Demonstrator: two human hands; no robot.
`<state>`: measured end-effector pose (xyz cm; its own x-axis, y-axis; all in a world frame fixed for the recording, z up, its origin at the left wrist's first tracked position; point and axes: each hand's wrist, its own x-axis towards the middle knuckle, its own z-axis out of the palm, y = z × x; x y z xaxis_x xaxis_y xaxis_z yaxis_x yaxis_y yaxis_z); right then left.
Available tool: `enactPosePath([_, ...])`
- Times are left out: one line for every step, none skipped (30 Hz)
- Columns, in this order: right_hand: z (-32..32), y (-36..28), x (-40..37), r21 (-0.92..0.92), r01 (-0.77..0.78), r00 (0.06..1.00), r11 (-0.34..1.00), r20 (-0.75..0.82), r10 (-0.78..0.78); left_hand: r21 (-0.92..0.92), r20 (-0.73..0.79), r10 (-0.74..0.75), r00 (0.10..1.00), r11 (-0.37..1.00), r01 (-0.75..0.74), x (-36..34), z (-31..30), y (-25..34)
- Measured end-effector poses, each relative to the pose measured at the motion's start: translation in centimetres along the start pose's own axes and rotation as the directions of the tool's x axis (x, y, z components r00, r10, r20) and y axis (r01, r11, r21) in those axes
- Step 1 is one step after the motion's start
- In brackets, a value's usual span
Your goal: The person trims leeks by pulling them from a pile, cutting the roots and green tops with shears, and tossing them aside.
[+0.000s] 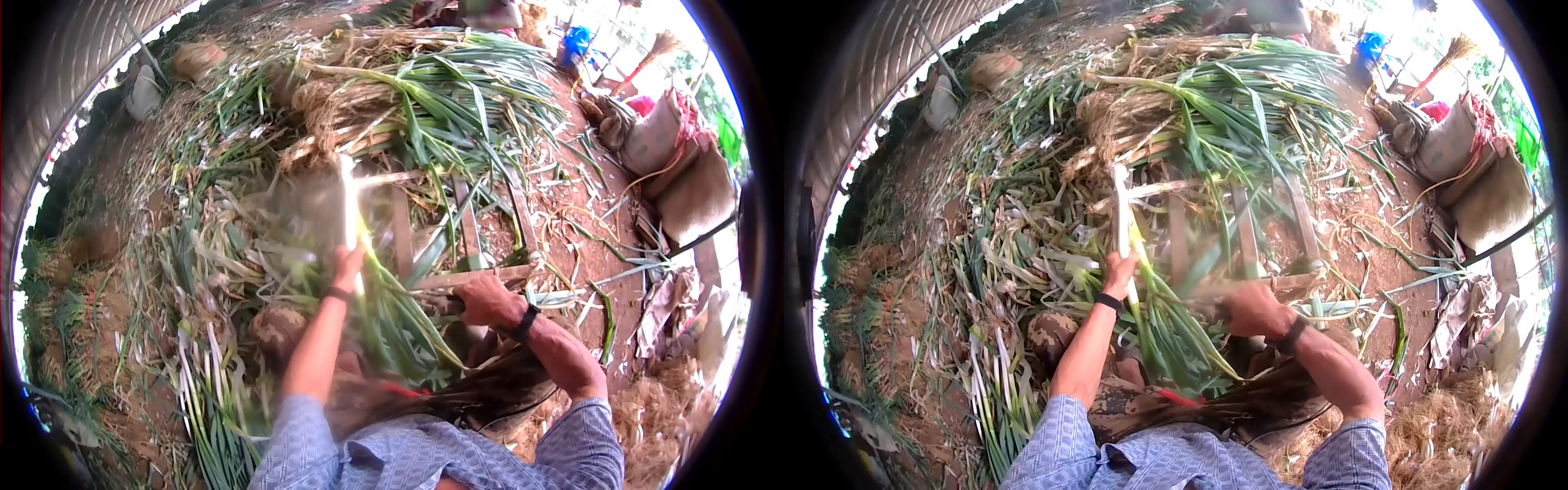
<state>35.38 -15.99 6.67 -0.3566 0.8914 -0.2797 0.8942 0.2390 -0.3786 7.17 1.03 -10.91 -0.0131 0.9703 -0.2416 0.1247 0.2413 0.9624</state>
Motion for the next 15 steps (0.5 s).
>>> enactPosePath([-0.6,-0.5,-1.0,-0.044,0.032,0.999,0.999,-0.014,-0.032,0.014,-0.052,0.050,0.997,0.999,-0.049,-0.1,0.4,0.0])
enactPosePath([-0.6,-0.5,-1.4,-0.087,-0.009,0.998,0.996,0.057,0.015,0.001,-0.045,0.046,0.998,0.999,-0.046,-0.2,0.5,0.0])
enactPosePath([-0.4,-0.3,-1.9,-0.133,-0.046,0.990,0.990,0.127,0.064,-0.013,-0.037,0.042,0.998,0.999,-0.042,-0.5,0.5,0.5])
enactPosePath([-0.4,-0.1,-2.5,-0.183,-0.078,0.975,0.980,0.192,0.114,-0.027,-0.031,0.039,0.999,0.999,-0.040,-0.8,0.5,1.1])
enactPosePath([-0.4,0.0,-3.3,-0.180,-0.073,0.977,0.981,0.183,0.107,0.008,-0.037,0.023,0.999,1.000,-0.023,-1.2,0.5,1.6])
enactPosePath([-0.3,0.3,-3.8,-0.188,-0.061,0.973,0.980,0.209,0.100,0.043,-0.042,0.009,0.999,0.999,-0.007,-1.4,0.6,2.3])
enactPosePath([-0.2,0.5,-4.4,-0.195,-0.049,0.967,0.980,0.235,0.095,0.078,-0.047,-0.004,0.999,0.997,0.008,-1.8,0.7,2.9])
enactPosePath([-0.2,0.6,-4.8,-0.203,-0.039,0.961,0.978,0.259,0.092,0.090,-0.065,-0.016,0.998,0.996,0.022,-2.1,0.9,3.6])
enactPosePath([-0.2,0.7,-4.9,-0.182,-0.073,0.972,0.981,0.208,0.111,0.102,-0.081,-0.027,0.996,0.994,0.035,-2.7,1.1,4.6])
enactPosePath([-0.2,1.0,-4.8,-0.159,-0.105,0.979,0.982,0.157,0.130,0.113,-0.099,-0.038,0.994,0.992,0.049,-3.1,1.3,5.1])
enactPosePath([-0.3,1.2,-4.7,-0.137,-0.134,0.983,0.982,0.107,0.149,0.024,-0.070,-0.069,0.995,0.997,0.071,-2.7,1.3,4.4])
enactPosePath([-0.6,1.3,-4.6,-0.113,-0.159,0.985,0.981,0.055,0.166,-0.064,-0.040,-0.096,0.995,0.994,0.093,-1.8,1.2,3.0])
enactPosePath([-1.4,0.4,-4.5,-0.142,-0.205,0.963,0.968,0.146,0.225,-0.149,-0.008,-0.117,0.993,0.982,0.115,-1.6,1.0,2.7])
enactPosePath([-1.3,0.3,-4.5,-0.103,-0.189,0.966,0.977,0.157,0.203,-0.186,0.027,-0.125,0.992,0.974,0.128,-1.7,0.9,2.3])
enactPosePath([-0.9,0.2,-4.4,-0.061,-0.173,0.970,0.983,0.165,0.181,-0.221,0.063,-0.131,0.989,0.965,0.142,-2.0,0.7,2.3])
